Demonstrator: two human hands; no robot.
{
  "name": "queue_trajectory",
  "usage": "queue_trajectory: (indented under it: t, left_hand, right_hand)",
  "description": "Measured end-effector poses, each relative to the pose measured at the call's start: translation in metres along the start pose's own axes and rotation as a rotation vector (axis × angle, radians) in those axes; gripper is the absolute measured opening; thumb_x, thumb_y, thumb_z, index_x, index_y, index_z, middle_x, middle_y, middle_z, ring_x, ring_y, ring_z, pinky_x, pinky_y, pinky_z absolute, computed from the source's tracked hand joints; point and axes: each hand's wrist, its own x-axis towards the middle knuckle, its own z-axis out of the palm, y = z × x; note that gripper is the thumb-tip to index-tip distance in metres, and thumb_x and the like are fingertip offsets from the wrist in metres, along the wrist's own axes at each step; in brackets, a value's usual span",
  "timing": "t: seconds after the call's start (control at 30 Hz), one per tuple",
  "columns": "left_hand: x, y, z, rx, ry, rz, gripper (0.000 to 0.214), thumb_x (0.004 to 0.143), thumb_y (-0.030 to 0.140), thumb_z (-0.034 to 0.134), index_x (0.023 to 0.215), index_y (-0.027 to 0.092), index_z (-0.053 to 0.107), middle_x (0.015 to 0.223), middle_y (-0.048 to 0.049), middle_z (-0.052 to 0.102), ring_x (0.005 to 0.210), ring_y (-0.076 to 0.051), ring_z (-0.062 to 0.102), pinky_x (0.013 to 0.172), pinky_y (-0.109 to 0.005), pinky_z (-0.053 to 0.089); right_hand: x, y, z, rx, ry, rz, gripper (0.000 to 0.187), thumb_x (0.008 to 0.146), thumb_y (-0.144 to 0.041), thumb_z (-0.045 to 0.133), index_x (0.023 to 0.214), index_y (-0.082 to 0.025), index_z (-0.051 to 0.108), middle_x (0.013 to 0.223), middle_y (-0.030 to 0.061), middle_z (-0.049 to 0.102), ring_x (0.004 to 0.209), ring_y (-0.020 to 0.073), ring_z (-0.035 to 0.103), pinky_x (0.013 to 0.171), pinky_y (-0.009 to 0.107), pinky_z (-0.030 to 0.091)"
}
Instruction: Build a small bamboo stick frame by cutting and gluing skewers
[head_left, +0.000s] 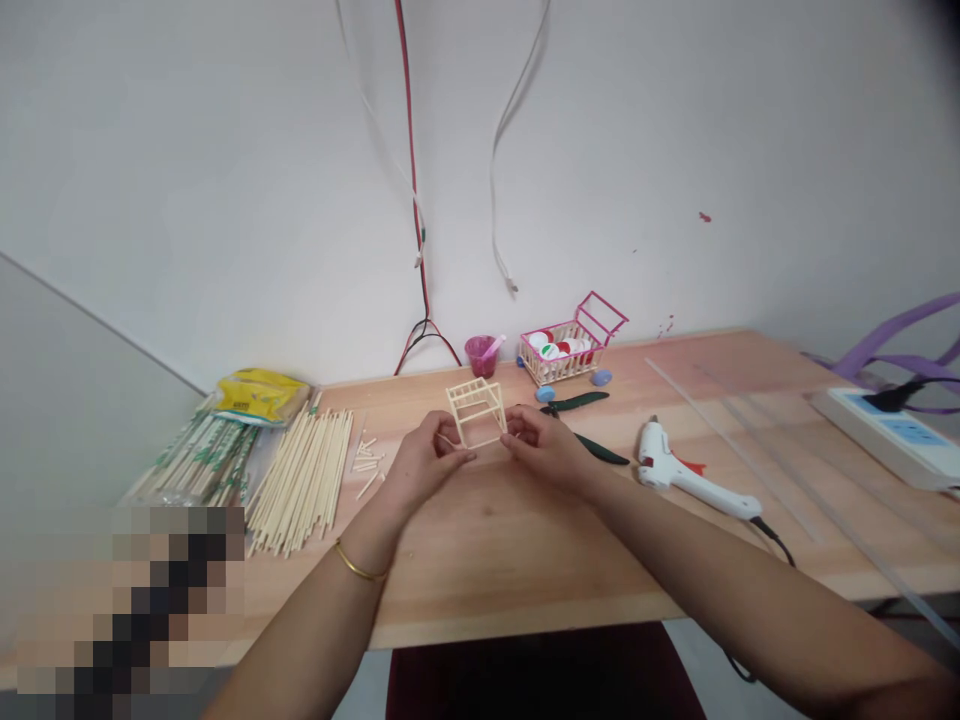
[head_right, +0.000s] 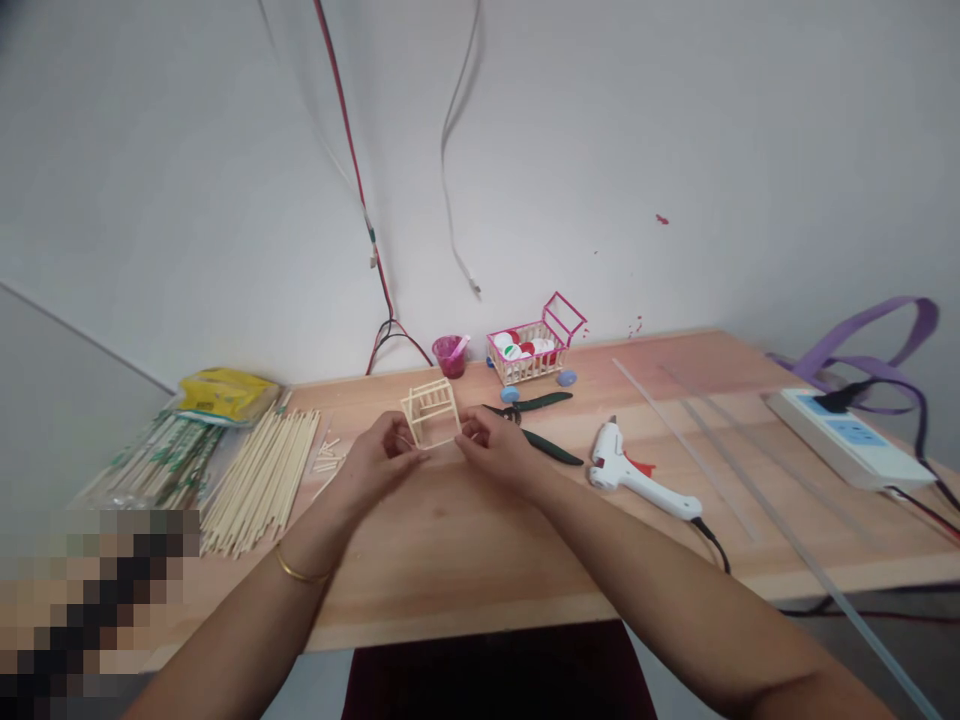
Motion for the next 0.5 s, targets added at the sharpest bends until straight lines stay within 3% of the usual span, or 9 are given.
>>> queue_trajectory:
  t: [0.13, 0.27, 0.4, 0.5]
  left_hand:
    - [0.0002, 0.0008, -0.0007, 0.077, 0.019, 0.039, 0.028, 0.069, 0.028, 0.072, 0.091, 0.020, 0.057, 0.071, 0.0043, 0.054, 0.055, -0.008, 0.048, 0.052, -0.020, 0.035]
    - [0.0022, -0.0033, -0.0017, 0.107, 0.056, 0.104, 0.028, 0.074, 0.027, 0.067, 0.099, 0.020, 0.057, 0.070, 0.0044, 0.051, 0.058, -0.010, 0.047, 0.056, -0.021, 0.037]
    - [0.0029, -0.0060, -0.0050, 0.273, -0.031, 0.179, 0.012, 0.078, 0.021, 0.060, 0.089, 0.019, 0.064, 0.070, 0.0007, 0.055, 0.063, -0.013, 0.049, 0.059, -0.024, 0.036]
    - [0.0028, -0.0056, -0.0068, 0.351, -0.071, 0.190, 0.010, 0.080, 0.024, 0.058, 0.086, 0.018, 0.064, 0.070, -0.0002, 0.057, 0.065, -0.014, 0.049, 0.061, -0.025, 0.037]
  right_hand:
    - [-0.0033, 0.0006, -0.0005, -0.335, -0.031, -0.059, 0.008, 0.079, -0.024, 0.058, 0.080, -0.019, 0.053, 0.070, -0.0013, 0.058, 0.060, 0.0116, 0.051, 0.055, 0.024, 0.040]
    - [-0.0069, -0.0037, -0.0015, -0.509, -0.066, -0.111, 0.007, 0.078, -0.020, 0.059, 0.084, -0.017, 0.057, 0.074, 0.0004, 0.060, 0.062, 0.0120, 0.051, 0.058, 0.025, 0.038]
    - [-0.0068, -0.0013, -0.0033, -0.433, -0.035, -0.084, 0.034, 0.077, -0.029, 0.064, 0.107, -0.016, 0.055, 0.081, 0.0015, 0.061, 0.061, 0.0117, 0.053, 0.058, 0.025, 0.041]
    - [-0.0052, 0.0002, -0.0042, -0.289, 0.003, -0.107, 0.036, 0.080, -0.028, 0.061, 0.113, -0.017, 0.052, 0.080, 0.0010, 0.060, 0.062, 0.0118, 0.055, 0.058, 0.025, 0.044]
